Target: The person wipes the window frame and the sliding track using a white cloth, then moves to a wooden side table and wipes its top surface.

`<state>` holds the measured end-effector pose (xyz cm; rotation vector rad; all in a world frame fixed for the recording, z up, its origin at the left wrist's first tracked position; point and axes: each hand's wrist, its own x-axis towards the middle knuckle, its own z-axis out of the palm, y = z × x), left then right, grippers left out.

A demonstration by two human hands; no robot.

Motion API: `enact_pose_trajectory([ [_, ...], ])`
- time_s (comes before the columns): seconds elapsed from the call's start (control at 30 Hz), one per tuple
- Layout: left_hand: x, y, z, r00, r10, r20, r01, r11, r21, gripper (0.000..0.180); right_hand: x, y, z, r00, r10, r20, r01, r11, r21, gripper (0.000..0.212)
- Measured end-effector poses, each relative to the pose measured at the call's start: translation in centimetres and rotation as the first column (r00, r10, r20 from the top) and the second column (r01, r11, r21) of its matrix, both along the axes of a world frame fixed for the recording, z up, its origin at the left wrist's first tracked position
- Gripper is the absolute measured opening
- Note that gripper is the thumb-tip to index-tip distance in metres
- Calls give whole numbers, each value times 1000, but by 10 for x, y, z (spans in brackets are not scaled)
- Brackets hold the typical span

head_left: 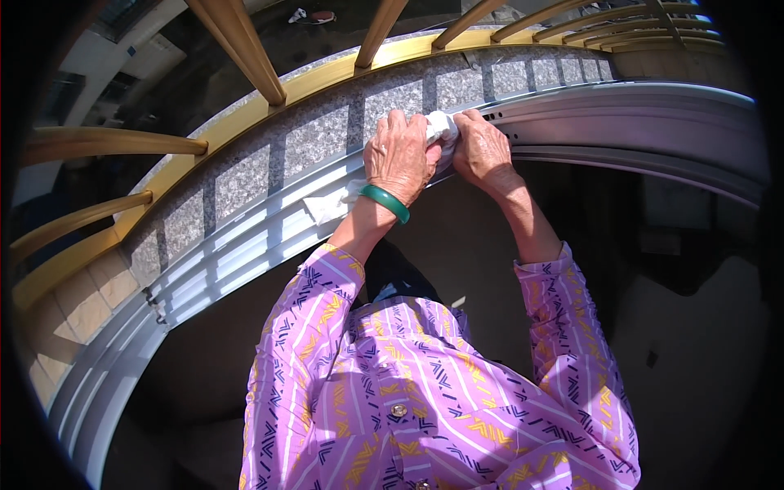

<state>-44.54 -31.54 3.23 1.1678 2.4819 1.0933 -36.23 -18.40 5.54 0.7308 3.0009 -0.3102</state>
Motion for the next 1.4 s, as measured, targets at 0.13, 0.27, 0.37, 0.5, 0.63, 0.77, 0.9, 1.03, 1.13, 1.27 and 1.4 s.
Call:
enact_pose_trajectory([
  [0.13, -7, -38, -3, 999, 42, 16, -43, 998, 48, 30, -11, -32, 0, 998, 52, -24, -53, 997, -51, 10],
  [0.27, -22, -124, -2, 990, 126, -55, -129, 991, -41, 32, -35, -113, -4, 996, 89, 20, -86, 989, -117, 10],
  [0.37, -32, -207, 6, 962, 259, -91, -270, 951, -147, 31, -61, -189, -12, 973, 212, -92, -229, 942, -246, 8],
  [0.5, -42, -301, 0, 901, 397, -176, -432, 860, -272, 32, -93, -283, -24, 920, 369, -130, -391, 876, -281, 16],
  [0.63, -51, -363, -8, 803, 530, -274, -592, 764, -256, 37, -126, -346, -26, 829, 510, -227, -559, 757, -338, 19],
  [0.77, -55, -367, -8, 752, 592, -288, -656, 712, -250, 37, -139, -362, -26, 765, 495, -413, -632, 701, -331, 12],
  [0.9, -48, -356, -14, 729, 607, -316, -676, 712, -193, 33, -125, -339, -28, 760, 551, -345, -647, 694, -317, 12],
  [1.03, -31, -287, -9, 815, 489, -311, -560, 801, -211, 30, -103, -258, -19, 778, 542, -319, -626, 710, -321, 11],
  [1.13, -11, -208, -5, 877, 406, -256, -448, 884, -133, 32, -79, -181, -15, 854, 490, -175, -520, 814, -257, 9],
  [1.27, 14, -95, -10, 931, 252, -265, -284, 954, -92, 37, -39, -82, 8, 945, 328, 5, -321, 925, -203, 13],
  [1.4, 16, -40, 0, 985, 171, 28, -173, 981, 86, 30, -7, -17, 8, 915, 313, -254, -384, 869, -311, 29],
])
